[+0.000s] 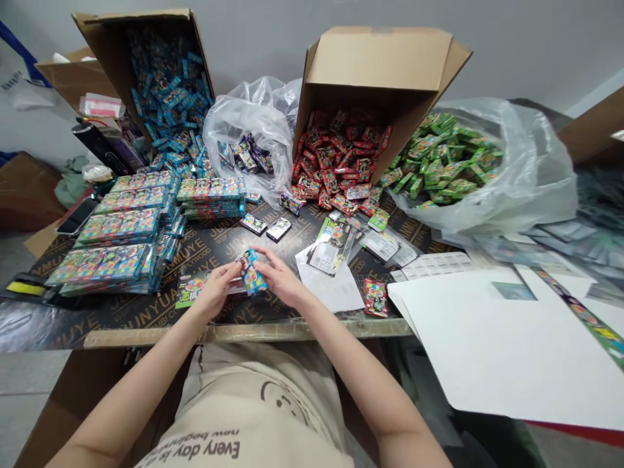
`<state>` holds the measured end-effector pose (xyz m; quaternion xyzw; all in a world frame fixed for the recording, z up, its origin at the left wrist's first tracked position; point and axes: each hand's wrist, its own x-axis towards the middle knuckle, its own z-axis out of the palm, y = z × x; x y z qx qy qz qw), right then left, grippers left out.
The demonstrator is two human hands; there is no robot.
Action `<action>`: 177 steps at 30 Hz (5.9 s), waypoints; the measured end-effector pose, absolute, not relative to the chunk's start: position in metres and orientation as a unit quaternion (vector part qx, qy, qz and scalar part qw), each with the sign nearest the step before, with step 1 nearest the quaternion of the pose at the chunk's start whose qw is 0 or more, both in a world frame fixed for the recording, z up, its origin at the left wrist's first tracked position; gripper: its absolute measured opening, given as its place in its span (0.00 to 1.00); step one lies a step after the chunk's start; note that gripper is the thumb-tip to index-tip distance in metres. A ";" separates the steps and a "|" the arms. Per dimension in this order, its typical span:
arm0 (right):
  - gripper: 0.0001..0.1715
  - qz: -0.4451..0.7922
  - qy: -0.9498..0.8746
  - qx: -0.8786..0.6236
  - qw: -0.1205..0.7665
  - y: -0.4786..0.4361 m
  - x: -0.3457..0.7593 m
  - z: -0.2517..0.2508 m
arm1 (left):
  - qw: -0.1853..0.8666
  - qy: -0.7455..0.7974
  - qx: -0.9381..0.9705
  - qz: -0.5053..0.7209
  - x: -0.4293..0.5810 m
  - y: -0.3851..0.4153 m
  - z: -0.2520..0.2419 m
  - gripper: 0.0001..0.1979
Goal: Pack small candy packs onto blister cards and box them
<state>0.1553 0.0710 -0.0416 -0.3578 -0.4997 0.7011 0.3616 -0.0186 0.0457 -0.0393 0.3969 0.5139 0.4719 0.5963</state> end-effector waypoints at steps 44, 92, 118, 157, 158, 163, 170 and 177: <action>0.21 0.402 -0.697 -0.462 0.373 0.095 0.247 -0.020 | 0.418 0.537 0.618 0.394 -0.023 0.036 -0.031 0.21; 0.32 0.260 -0.806 -0.364 0.388 -0.008 0.164 -0.048 | 0.658 0.488 0.233 0.524 -0.021 0.022 -0.028 0.38; 0.47 0.396 -0.789 -0.301 0.360 0.048 0.177 -0.056 | 0.200 0.482 0.831 0.190 -0.086 0.040 -0.051 0.57; 0.06 0.459 -0.473 -0.428 0.618 0.056 0.146 -0.010 | 0.407 0.499 0.593 0.483 -0.022 0.067 0.030 0.09; 0.05 0.453 -0.476 -0.436 0.615 0.056 0.146 -0.009 | 0.416 0.503 0.593 0.471 -0.023 0.070 0.031 0.09; 0.07 0.440 -0.507 -0.446 0.592 0.061 0.149 -0.002 | 0.431 0.503 0.608 0.439 -0.025 0.076 0.036 0.07; 0.14 0.439 -0.583 -0.411 0.547 0.067 0.161 0.002 | 0.289 0.461 0.723 0.427 -0.026 0.065 0.037 0.07; 0.18 0.342 -0.742 -0.351 0.457 0.058 0.187 -0.002 | 0.188 0.415 0.819 0.349 -0.027 0.056 0.036 0.11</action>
